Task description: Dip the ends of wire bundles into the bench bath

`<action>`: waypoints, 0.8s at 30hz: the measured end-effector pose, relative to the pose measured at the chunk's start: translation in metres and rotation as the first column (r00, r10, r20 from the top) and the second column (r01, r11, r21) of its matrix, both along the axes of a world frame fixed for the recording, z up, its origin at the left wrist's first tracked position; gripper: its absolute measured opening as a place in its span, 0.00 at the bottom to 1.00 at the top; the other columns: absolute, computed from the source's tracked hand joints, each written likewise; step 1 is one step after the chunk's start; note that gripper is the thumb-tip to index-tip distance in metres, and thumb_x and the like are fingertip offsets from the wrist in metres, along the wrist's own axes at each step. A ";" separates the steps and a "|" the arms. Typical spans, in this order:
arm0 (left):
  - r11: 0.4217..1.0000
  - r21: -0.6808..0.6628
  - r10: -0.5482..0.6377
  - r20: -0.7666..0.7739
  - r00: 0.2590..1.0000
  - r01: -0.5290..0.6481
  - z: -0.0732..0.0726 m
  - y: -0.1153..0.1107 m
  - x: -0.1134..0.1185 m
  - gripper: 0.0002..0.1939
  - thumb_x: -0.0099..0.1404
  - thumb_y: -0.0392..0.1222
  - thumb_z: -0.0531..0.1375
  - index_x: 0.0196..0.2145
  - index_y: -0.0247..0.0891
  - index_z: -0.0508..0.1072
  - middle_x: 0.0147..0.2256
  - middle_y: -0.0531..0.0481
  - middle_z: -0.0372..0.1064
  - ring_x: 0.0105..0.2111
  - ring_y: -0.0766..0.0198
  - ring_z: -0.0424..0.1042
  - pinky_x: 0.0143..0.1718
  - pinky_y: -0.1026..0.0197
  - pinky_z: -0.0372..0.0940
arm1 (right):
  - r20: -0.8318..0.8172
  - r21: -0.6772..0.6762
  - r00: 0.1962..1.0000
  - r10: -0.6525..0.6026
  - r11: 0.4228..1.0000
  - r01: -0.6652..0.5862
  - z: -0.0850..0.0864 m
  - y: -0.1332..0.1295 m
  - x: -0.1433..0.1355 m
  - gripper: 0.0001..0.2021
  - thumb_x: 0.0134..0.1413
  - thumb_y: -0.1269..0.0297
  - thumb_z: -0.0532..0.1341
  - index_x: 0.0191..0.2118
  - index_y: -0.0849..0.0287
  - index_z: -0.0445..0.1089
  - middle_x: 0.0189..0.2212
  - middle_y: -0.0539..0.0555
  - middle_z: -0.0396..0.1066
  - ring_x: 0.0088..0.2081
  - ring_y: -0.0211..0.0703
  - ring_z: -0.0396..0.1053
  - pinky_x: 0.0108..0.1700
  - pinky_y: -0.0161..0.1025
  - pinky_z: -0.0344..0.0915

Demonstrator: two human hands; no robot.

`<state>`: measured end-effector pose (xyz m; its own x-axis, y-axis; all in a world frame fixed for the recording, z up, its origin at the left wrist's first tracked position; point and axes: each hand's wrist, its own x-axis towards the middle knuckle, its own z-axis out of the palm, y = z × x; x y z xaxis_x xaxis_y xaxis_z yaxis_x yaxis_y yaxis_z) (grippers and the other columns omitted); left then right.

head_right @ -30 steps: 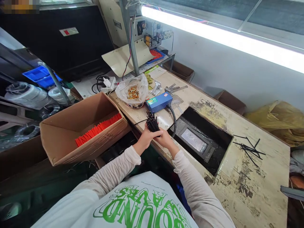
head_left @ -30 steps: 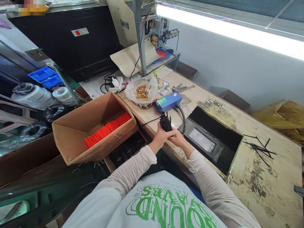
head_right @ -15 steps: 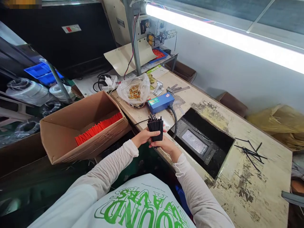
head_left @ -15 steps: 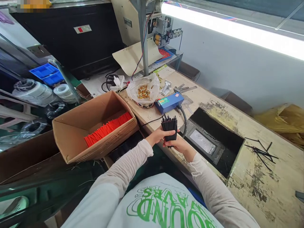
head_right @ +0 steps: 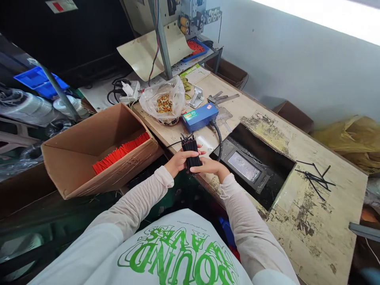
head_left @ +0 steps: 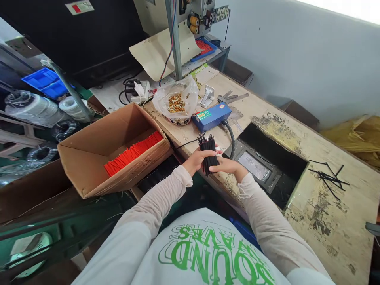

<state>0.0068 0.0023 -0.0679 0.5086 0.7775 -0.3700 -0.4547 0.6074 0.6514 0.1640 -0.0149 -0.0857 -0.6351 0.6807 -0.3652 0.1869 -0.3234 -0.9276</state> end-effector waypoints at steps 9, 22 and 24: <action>0.977 0.129 0.193 -0.180 0.965 -0.171 -0.004 0.016 0.009 0.16 0.40 0.38 0.71 0.30 0.34 0.75 0.27 0.49 0.75 0.29 0.60 0.75 0.35 0.56 0.68 | 0.133 0.227 0.742 -0.657 0.749 0.622 0.010 -0.011 0.005 0.36 0.37 0.51 0.71 0.53 0.54 0.60 0.32 0.45 0.60 0.22 0.31 0.59 0.20 0.33 0.63; 0.834 0.521 0.407 -0.356 0.841 -0.183 -0.024 0.020 0.028 0.13 0.43 0.31 0.69 0.29 0.37 0.73 0.29 0.52 0.71 0.31 0.62 0.70 0.39 0.60 0.65 | 0.059 0.294 0.755 -0.653 0.735 0.612 -0.017 -0.003 -0.024 0.28 0.38 0.68 0.63 0.49 0.56 0.59 0.38 0.51 0.65 0.27 0.35 0.64 0.27 0.37 0.70; 0.817 0.545 0.415 -0.327 0.849 -0.189 -0.025 0.020 0.028 0.17 0.42 0.29 0.69 0.31 0.38 0.74 0.32 0.51 0.72 0.36 0.61 0.70 0.44 0.59 0.64 | 0.057 0.375 0.744 -0.666 0.705 0.602 -0.021 -0.002 -0.024 0.25 0.37 0.68 0.63 0.47 0.57 0.60 0.40 0.53 0.67 0.32 0.40 0.67 0.32 0.40 0.70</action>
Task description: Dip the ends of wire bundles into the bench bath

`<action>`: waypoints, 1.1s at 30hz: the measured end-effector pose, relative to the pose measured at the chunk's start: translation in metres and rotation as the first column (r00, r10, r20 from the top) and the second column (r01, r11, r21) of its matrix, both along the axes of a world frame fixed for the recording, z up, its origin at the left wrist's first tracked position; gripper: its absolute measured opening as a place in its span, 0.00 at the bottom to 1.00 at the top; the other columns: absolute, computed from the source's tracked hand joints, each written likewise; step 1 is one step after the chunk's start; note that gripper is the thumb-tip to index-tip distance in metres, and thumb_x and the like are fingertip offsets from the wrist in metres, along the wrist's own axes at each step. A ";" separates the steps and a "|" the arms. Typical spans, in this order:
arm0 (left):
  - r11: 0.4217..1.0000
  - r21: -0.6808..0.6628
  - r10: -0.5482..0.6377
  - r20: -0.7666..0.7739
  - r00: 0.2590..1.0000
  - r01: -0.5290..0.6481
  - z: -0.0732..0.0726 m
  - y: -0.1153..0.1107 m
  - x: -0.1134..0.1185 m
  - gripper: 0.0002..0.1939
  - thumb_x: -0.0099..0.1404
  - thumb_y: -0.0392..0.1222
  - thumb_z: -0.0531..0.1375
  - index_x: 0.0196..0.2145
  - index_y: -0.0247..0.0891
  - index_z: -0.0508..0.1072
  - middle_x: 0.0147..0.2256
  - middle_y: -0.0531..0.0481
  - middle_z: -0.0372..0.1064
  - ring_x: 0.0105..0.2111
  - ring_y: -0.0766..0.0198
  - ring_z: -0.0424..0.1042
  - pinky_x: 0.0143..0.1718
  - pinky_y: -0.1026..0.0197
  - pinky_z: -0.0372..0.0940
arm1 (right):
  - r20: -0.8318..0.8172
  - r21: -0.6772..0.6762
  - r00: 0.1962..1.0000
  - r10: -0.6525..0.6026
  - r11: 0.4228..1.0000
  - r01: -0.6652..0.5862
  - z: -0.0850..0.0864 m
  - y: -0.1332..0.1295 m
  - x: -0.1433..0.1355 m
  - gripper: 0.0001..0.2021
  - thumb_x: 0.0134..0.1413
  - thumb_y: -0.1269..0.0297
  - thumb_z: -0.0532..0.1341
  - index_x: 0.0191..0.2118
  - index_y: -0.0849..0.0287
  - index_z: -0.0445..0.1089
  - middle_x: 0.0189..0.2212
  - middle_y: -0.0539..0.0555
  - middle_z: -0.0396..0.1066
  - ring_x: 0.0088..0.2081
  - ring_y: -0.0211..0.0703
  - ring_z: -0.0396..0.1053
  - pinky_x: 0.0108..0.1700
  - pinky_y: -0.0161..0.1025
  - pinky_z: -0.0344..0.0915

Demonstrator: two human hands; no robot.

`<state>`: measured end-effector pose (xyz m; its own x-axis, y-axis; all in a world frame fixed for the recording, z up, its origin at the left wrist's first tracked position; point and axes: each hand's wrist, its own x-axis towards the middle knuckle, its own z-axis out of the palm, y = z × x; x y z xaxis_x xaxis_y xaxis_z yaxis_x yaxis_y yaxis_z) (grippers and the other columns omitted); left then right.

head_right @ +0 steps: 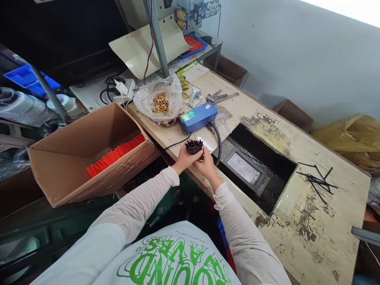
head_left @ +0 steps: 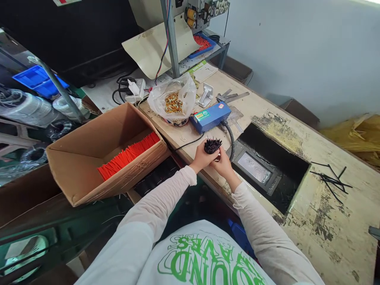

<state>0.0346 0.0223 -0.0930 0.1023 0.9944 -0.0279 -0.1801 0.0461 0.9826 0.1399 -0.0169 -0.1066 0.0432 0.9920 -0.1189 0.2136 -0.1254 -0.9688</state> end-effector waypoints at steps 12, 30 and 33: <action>0.959 0.274 -0.036 -0.125 0.992 0.069 -0.017 0.000 -0.006 0.24 0.46 0.32 0.68 0.42 0.39 0.69 0.40 0.49 0.71 0.43 0.59 0.72 0.51 0.54 0.65 | 0.215 0.312 0.972 -0.099 0.950 0.028 -0.019 -0.001 -0.001 0.26 0.44 0.69 0.59 0.53 0.63 0.62 0.53 0.64 0.67 0.54 0.54 0.66 0.57 0.54 0.63; 0.897 0.421 -0.027 -0.245 0.969 0.132 -0.034 0.010 -0.006 0.14 0.50 0.32 0.63 0.37 0.37 0.69 0.35 0.49 0.70 0.38 0.58 0.72 0.43 0.52 0.69 | 0.547 0.161 0.836 0.029 0.977 -0.139 0.004 -0.007 0.004 0.49 0.41 0.72 0.62 0.69 0.61 0.40 0.60 0.68 0.51 0.63 0.62 0.54 0.61 0.59 0.59; 0.890 0.433 -0.042 -0.235 0.971 0.143 -0.035 0.010 -0.007 0.15 0.50 0.32 0.63 0.37 0.37 0.69 0.35 0.49 0.70 0.38 0.58 0.71 0.43 0.52 0.69 | 0.417 0.204 0.908 0.036 0.970 -0.132 0.005 -0.010 0.005 0.51 0.44 0.72 0.61 0.70 0.60 0.31 0.63 0.68 0.51 0.64 0.58 0.55 0.61 0.58 0.58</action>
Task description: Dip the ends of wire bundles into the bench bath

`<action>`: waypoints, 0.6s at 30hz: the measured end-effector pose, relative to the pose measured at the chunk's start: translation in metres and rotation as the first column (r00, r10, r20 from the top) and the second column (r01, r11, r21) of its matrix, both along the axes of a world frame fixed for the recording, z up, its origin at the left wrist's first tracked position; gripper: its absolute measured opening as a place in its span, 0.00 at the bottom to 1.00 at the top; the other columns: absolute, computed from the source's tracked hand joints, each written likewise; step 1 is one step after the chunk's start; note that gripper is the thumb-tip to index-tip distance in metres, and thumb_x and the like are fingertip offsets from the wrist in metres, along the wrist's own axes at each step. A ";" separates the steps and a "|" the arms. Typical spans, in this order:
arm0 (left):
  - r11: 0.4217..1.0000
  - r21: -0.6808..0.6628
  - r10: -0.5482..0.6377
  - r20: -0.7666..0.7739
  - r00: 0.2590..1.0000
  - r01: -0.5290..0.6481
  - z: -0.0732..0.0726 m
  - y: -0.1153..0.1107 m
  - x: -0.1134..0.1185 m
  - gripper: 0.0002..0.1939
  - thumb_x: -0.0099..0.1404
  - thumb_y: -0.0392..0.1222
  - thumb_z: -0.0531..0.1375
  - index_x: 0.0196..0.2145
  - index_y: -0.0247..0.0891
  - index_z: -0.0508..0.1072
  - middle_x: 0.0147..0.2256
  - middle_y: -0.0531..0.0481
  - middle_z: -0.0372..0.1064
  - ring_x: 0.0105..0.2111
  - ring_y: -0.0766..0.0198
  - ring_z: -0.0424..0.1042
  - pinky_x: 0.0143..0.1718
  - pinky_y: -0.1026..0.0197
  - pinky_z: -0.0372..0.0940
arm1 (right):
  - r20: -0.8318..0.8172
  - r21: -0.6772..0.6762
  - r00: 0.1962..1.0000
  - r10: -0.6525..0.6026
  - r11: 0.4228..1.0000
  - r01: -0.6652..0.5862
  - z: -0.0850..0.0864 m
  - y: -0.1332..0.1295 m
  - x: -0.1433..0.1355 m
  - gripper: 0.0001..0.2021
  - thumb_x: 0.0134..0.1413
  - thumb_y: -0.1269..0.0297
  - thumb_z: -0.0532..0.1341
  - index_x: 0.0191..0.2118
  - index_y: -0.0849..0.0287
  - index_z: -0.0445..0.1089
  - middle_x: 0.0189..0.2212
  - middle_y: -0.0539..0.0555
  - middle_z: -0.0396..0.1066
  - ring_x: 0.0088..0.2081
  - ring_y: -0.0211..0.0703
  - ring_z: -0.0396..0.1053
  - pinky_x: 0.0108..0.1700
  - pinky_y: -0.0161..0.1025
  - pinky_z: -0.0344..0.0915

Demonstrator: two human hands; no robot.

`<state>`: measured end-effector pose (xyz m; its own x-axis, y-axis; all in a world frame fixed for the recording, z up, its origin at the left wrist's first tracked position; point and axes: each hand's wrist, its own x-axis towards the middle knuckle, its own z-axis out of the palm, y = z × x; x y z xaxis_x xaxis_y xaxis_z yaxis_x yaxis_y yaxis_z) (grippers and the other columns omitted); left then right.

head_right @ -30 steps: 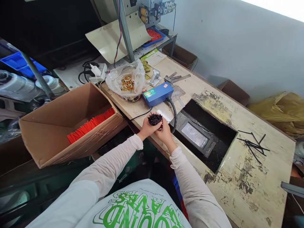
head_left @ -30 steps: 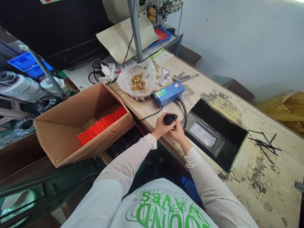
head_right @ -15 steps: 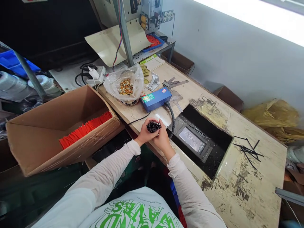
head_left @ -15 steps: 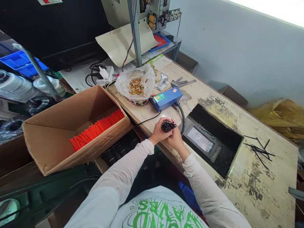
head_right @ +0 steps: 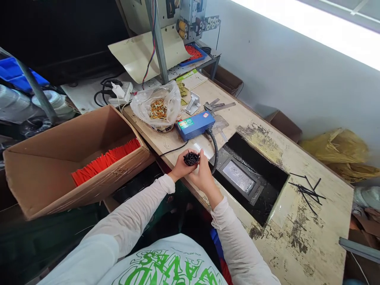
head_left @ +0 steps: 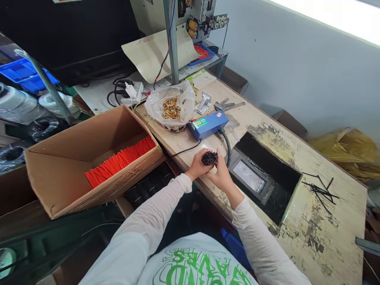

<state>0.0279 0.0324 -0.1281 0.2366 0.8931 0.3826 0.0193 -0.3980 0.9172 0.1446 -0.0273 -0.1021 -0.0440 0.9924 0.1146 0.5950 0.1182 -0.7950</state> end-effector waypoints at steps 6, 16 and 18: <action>0.997 0.081 -0.006 0.021 1.000 0.004 0.003 0.000 0.000 0.15 0.52 0.33 0.64 0.38 0.38 0.68 0.37 0.48 0.70 0.39 0.58 0.72 0.44 0.51 0.68 | -0.015 0.097 0.999 0.034 0.995 -0.032 0.019 -0.010 0.000 0.49 0.48 0.74 0.58 0.70 0.57 0.27 0.68 0.66 0.41 0.68 0.55 0.47 0.64 0.57 0.56; 0.987 0.151 -0.052 0.041 0.998 0.046 0.000 0.000 -0.002 0.23 0.51 0.33 0.65 0.46 0.39 0.67 0.43 0.44 0.71 0.45 0.55 0.71 0.49 0.48 0.67 | 0.193 0.205 0.980 0.046 0.975 -0.086 0.026 -0.010 -0.004 0.46 0.50 0.76 0.55 0.71 0.58 0.29 0.67 0.65 0.45 0.69 0.55 0.46 0.66 0.58 0.52; 0.986 0.159 -0.052 0.033 0.998 0.046 -0.001 0.001 -0.002 0.24 0.51 0.34 0.66 0.46 0.39 0.67 0.43 0.44 0.71 0.45 0.55 0.71 0.48 0.48 0.67 | 0.207 0.201 0.977 0.054 0.975 -0.096 0.027 -0.010 -0.003 0.45 0.50 0.76 0.55 0.71 0.58 0.30 0.67 0.65 0.46 0.68 0.55 0.47 0.66 0.58 0.52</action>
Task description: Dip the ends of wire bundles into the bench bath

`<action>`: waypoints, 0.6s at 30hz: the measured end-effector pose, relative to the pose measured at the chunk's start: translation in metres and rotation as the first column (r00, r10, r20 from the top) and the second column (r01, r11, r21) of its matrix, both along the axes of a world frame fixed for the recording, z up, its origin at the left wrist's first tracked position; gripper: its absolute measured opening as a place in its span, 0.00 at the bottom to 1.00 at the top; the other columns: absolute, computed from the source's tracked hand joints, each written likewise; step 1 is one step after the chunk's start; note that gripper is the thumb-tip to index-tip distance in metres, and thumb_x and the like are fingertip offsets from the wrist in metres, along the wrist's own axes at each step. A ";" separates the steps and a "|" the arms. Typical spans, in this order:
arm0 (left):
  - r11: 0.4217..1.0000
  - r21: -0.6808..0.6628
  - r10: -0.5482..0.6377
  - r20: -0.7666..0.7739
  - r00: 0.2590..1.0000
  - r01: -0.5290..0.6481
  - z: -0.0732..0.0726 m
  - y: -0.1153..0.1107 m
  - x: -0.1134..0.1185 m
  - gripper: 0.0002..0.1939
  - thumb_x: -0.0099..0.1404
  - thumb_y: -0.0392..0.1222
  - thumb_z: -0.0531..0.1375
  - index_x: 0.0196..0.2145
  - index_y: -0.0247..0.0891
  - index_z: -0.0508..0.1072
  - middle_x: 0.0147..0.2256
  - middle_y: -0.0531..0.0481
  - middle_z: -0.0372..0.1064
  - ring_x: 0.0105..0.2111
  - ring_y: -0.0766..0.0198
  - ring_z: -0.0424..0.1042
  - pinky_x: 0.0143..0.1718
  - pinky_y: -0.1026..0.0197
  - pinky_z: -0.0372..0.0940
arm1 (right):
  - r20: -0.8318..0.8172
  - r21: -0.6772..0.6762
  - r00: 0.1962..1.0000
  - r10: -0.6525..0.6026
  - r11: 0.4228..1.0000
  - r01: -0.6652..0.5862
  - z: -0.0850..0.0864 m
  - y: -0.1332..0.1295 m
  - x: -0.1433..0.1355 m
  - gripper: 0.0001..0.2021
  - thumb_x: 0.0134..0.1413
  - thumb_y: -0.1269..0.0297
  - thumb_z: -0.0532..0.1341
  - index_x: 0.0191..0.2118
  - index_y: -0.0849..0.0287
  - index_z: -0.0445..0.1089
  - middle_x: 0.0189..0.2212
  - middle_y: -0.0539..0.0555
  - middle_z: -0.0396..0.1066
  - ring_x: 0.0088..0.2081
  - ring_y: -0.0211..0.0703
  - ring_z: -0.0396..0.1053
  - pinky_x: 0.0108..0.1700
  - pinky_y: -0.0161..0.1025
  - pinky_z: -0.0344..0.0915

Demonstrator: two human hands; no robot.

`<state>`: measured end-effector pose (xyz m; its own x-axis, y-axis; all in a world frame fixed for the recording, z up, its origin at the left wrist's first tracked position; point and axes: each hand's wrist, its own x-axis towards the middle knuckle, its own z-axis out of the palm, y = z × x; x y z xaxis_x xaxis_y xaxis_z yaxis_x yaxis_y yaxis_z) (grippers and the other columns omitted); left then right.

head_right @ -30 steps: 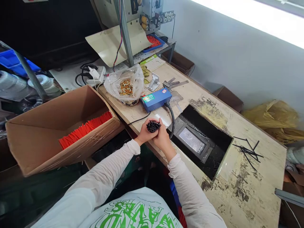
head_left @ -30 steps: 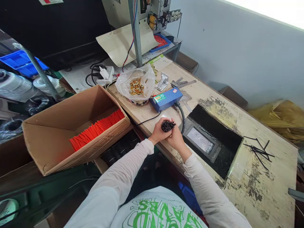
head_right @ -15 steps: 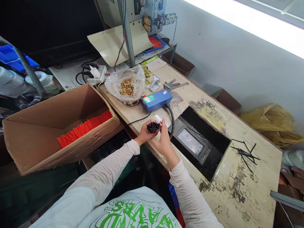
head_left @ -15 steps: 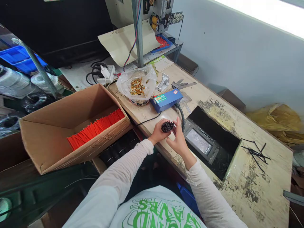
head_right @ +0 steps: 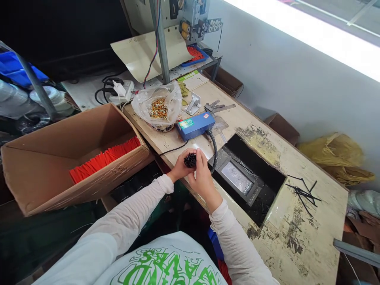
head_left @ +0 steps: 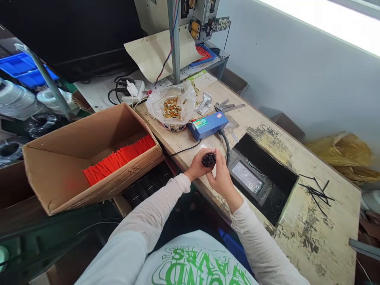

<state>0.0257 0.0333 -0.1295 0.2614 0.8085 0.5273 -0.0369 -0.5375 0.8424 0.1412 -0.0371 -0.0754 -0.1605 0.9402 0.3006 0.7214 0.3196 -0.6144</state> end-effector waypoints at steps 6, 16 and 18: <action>1.000 0.012 0.010 -0.019 1.000 -0.010 -0.001 0.001 -0.002 0.25 0.50 0.34 0.66 0.47 0.39 0.67 0.44 0.44 0.70 0.45 0.55 0.71 0.48 0.48 0.67 | 0.045 -0.028 0.999 0.023 0.999 -0.021 -0.001 0.000 0.002 0.44 0.50 0.76 0.55 0.71 0.58 0.33 0.68 0.65 0.41 0.69 0.56 0.43 0.65 0.58 0.54; 0.998 -0.033 -0.047 -0.027 0.999 0.046 0.006 -0.001 -0.003 0.23 0.51 0.36 0.67 0.46 0.38 0.69 0.46 0.42 0.70 0.47 0.53 0.71 0.50 0.46 0.66 | 0.038 -0.106 0.998 0.045 0.994 -0.041 0.005 0.004 0.004 0.49 0.47 0.80 0.54 0.71 0.47 0.29 0.71 0.61 0.27 0.59 0.59 0.64 0.52 0.54 0.70; 0.998 -0.035 -0.057 -0.024 0.998 0.056 0.006 -0.001 -0.003 0.22 0.52 0.36 0.66 0.45 0.38 0.69 0.45 0.42 0.70 0.47 0.53 0.71 0.50 0.47 0.67 | 0.042 -0.120 0.998 0.046 0.992 -0.041 0.011 0.005 0.003 0.49 0.45 0.81 0.54 0.71 0.46 0.34 0.71 0.60 0.28 0.58 0.58 0.65 0.51 0.54 0.71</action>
<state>0.0226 0.0320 -0.1230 0.3203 0.8097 0.4918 -0.0449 -0.5056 0.8616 0.1444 -0.0317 -0.0646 -0.2126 0.9607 0.1783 0.7357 0.2774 -0.6179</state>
